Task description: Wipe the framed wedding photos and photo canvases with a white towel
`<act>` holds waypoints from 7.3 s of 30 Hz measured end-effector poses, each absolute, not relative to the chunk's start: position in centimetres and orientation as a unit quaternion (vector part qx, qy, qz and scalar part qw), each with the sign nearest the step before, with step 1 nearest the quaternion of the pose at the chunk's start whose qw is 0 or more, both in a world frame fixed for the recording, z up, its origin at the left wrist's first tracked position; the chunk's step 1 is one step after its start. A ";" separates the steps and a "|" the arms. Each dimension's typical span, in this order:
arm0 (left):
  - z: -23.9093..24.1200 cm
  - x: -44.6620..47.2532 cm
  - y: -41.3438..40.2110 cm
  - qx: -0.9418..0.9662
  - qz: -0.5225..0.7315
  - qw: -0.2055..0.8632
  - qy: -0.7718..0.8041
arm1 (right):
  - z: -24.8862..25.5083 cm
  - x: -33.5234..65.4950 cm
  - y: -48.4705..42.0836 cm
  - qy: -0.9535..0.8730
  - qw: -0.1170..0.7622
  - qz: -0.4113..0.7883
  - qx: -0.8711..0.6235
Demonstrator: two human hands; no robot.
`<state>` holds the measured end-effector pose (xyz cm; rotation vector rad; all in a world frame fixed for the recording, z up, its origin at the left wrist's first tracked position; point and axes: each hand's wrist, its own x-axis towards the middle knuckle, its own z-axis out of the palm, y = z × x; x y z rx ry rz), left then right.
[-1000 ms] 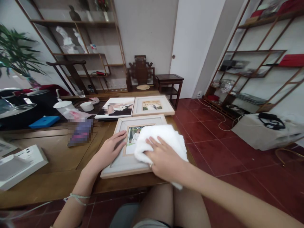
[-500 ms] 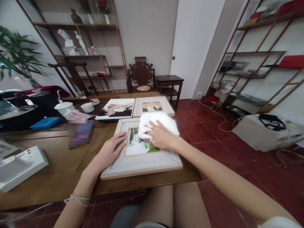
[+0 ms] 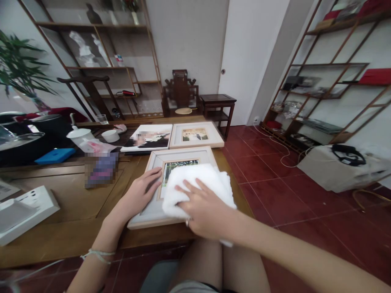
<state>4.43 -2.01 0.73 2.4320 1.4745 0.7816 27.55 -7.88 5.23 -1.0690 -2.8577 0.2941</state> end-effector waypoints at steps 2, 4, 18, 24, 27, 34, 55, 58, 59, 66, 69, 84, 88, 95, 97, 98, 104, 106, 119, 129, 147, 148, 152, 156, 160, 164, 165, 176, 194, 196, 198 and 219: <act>0.8 4.4 -2.0 0.821 0.265 0.100 0.496 | 4.7 27.7 -5.2 -0.927 0.045 0.057 -0.367; 0.9 4.4 -2.1 0.820 0.265 0.106 0.497 | 4.4 27.8 -2.3 -0.918 0.049 0.008 -0.393; 0.7 4.5 -2.1 0.815 0.269 0.106 0.502 | 6.1 27.7 -3.1 -0.946 0.021 0.081 -0.313; 0.5 4.5 -2.1 0.815 0.271 0.094 0.503 | 7.7 27.7 -9.4 -0.950 0.022 0.152 -0.271; 0.6 4.4 -2.1 0.820 0.265 0.093 0.498 | 6.9 27.1 -8.7 -0.950 0.039 0.151 -0.269; 0.9 4.5 -2.3 0.817 0.272 0.109 0.497 | 4.1 26.0 -0.3 -0.932 0.063 0.023 -0.357; 0.4 4.4 -2.1 0.812 0.280 0.104 0.502 | 8.8 27.7 -9.2 -0.940 -0.017 0.182 -0.288; 0.5 4.6 -2.2 0.806 0.289 0.110 0.504 | 8.0 27.9 -8.2 -0.921 -0.012 0.202 -0.334; 0.6 4.6 -2.2 0.804 0.297 0.111 0.503 | 7.5 27.7 -7.5 -0.915 0.002 0.191 -0.355; 1.2 4.6 -2.9 0.784 0.349 0.133 0.496 | 5.1 23.2 -2.7 -0.906 0.054 0.089 -0.411; 1.2 4.5 -3.1 0.773 0.358 0.148 0.503 | 5.0 21.2 -1.9 -0.930 0.027 0.080 -0.357; 1.1 4.6 -3.0 0.779 0.325 0.157 0.513 | 6.6 24.0 -6.4 -0.974 0.029 0.091 -0.205; 1.1 4.8 -2.7 0.782 0.306 0.139 0.525 | 6.2 26.9 -6.6 -0.961 0.017 0.110 -0.252; 0.9 4.7 -2.5 0.811 0.256 0.104 0.515 | 6.8 33.0 -8.5 -0.923 -0.007 0.059 -0.381; 0.9 4.7 -2.5 0.815 0.252 0.102 0.511 | 6.6 33.8 -8.3 -0.919 -0.003 0.046 -0.392; 0.9 4.7 -2.4 0.817 0.253 0.101 0.508 | 6.3 34.0 -7.8 -0.918 0.004 0.038 -0.396; 1.0 4.7 -2.4 0.823 0.255 0.098 0.498 | 3.9 32.8 -1.9 -0.882 0.074 -0.042 -0.464; 1.0 4.7 -2.5 0.823 0.255 0.100 0.498 | 3.7 31.8 0.5 -0.877 0.084 -0.065 -0.469; 1.1 4.9 -2.4 0.818 0.259 0.099 0.504 | 3.9 20.8 6.6 -0.964 0.079 -0.070 -0.244; 0.9 4.8 -2.4 0.818 0.249 0.108 0.507 | 4.9 27.2 6.3 -0.931 0.026 -0.083 -0.354; 0.7 4.7 -2.3 0.821 0.266 0.090 0.496 | 6.7 31.3 -5.3 -0.952 0.017 0.106 -0.287; 0.7 4.7 -2.3 0.822 0.266 0.092 0.496 | 6.5 31.5 -5.5 -0.948 0.024 0.097 -0.302; 0.8 4.7 -2.3 0.820 0.261 0.100 0.499 | 5.4 32.1 -3.1 -0.926 0.030 -0.007 -0.376; 0.8 4.6 -2.3 0.818 0.259 0.106 0.502 | 5.2 31.9 0.9 -0.904 0.028 -0.099 -0.415; 0.6 4.6 -2.2 0.815 0.267 0.104 0.504 | 5.4 31.5 3.0 -0.919 0.018 -0.128 -0.372; 0.5 4.6 -2.1 0.813 0.273 0.094 0.505 | 5.2 31.6 3.2 -0.926 0.007 -0.114 -0.359; 0.5 4.6 -2.1 0.814 0.274 0.093 0.504 | 5.1 31.6 3.0 -0.928 0.003 -0.110 -0.357; 0.5 4.7 -2.2 0.815 0.268 0.084 0.507 | 8.6 30.8 -7.7 -0.933 -0.059 0.031 -0.354; 0.6 4.4 -2.2 0.818 0.261 0.095 0.503 | 4.2 29.1 4.6 -0.902 0.041 -0.087 -0.421; 0.6 4.4 -2.2 0.817 0.264 0.096 0.503 | 4.2 29.0 4.1 -0.911 0.025 -0.075 -0.406; 0.5 4.5 -2.2 0.818 0.266 0.096 0.501 | 4.5 29.1 2.2 -0.921 0.016 -0.051 -0.387; 0.8 4.5 -2.2 0.822 0.256 0.104 0.497 | 3.9 29.1 0.7 -0.902 0.065 -0.051 -0.424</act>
